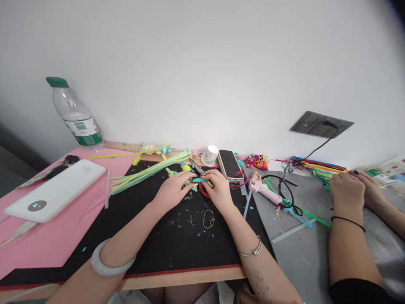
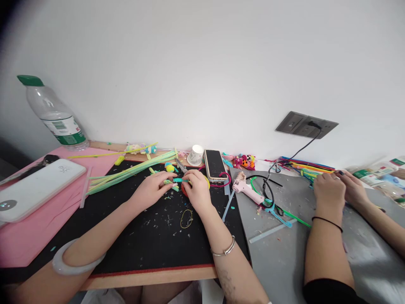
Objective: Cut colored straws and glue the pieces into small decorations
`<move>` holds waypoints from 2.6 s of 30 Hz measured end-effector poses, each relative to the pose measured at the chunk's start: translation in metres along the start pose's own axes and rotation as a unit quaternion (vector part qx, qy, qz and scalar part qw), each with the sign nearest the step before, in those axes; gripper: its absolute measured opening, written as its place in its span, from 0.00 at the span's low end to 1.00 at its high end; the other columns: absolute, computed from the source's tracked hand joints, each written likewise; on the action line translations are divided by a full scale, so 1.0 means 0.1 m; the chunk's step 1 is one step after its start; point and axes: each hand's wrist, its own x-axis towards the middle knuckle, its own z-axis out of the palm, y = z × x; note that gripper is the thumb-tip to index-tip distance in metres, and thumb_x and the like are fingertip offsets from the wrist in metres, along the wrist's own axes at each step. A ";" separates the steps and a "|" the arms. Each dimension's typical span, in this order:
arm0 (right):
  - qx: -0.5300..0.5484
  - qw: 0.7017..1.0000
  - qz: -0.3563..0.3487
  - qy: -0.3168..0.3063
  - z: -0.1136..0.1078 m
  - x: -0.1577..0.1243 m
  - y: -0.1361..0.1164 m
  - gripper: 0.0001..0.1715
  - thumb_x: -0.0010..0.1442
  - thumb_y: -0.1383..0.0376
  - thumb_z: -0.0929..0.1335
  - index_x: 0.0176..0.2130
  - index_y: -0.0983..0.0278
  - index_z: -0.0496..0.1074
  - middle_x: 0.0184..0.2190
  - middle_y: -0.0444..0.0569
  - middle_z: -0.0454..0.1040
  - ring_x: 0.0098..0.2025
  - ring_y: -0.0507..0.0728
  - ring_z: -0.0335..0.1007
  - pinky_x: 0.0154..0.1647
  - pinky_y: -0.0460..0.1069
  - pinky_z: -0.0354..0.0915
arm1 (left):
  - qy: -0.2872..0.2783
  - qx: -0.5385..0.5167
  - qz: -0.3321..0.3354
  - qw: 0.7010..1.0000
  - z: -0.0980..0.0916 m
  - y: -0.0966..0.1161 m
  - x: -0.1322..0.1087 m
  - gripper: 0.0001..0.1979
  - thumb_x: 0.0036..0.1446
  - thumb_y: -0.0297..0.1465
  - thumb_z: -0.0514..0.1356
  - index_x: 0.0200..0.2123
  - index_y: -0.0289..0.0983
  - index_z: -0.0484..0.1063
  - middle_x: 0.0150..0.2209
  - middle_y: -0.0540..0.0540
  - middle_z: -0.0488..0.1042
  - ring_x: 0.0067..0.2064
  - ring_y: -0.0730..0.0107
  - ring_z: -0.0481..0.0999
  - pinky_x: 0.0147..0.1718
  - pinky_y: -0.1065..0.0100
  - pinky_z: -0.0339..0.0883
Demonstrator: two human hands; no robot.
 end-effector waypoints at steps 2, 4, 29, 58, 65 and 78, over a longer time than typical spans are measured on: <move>0.005 1.000 -0.002 -0.010 0.01 0.00 -0.01 0.06 0.56 0.71 0.66 0.33 0.61 0.72 0.38 0.50 0.72 0.41 0.57 0.70 0.44 0.53 0.67 | -0.004 0.019 0.020 1.000 0.00 -0.02 0.00 0.12 0.60 0.34 0.53 0.45 0.41 0.71 0.45 0.45 0.74 0.41 0.63 0.74 0.40 0.66 0.65; 0.008 1.000 -0.004 -0.019 0.02 0.00 -0.02 0.06 0.56 0.71 0.66 0.33 0.61 0.72 0.37 0.50 0.72 0.41 0.57 0.70 0.44 0.53 0.67 | -0.006 0.033 0.040 0.999 0.01 -0.03 -0.01 0.11 0.60 0.33 0.53 0.43 0.41 0.71 0.44 0.46 0.74 0.41 0.64 0.74 0.40 0.67 0.65; 0.008 0.999 0.005 -0.043 0.13 0.09 -0.02 0.06 0.54 0.73 0.66 0.31 0.63 0.70 0.35 0.49 0.72 0.37 0.56 0.69 0.39 0.50 0.65 | 0.003 0.182 0.099 0.978 -0.10 -0.09 0.01 0.09 0.62 0.32 0.54 0.40 0.38 0.73 0.38 0.48 0.76 0.38 0.69 0.76 0.35 0.72 0.65; 0.025 0.998 -0.002 -0.053 0.28 0.05 -0.05 0.06 0.56 0.70 0.68 0.36 0.62 0.71 0.37 0.51 0.73 0.41 0.58 0.69 0.43 0.53 0.66 | 0.028 0.126 0.129 0.983 -0.25 -0.34 -0.06 0.06 0.59 0.29 0.57 0.36 0.38 0.74 0.36 0.48 0.78 0.37 0.70 0.77 0.35 0.72 0.67; 0.063 0.996 0.042 -0.048 0.31 0.03 -0.05 0.07 0.54 0.73 0.68 0.33 0.62 0.72 0.36 0.49 0.73 0.39 0.56 0.69 0.41 0.51 0.66 | 0.024 0.121 0.136 0.983 -0.23 -0.35 -0.05 0.07 0.60 0.29 0.56 0.37 0.37 0.75 0.36 0.47 0.78 0.37 0.69 0.77 0.36 0.71 0.68; 0.129 0.984 0.110 -0.053 0.24 0.09 -0.12 0.08 0.59 0.69 0.63 0.35 0.63 0.71 0.38 0.51 0.72 0.35 0.55 0.67 0.32 0.48 0.64 | 0.062 0.138 0.172 0.973 -0.26 -0.36 -0.05 0.08 0.61 0.28 0.55 0.39 0.37 0.73 0.36 0.47 0.78 0.36 0.72 0.77 0.36 0.72 0.70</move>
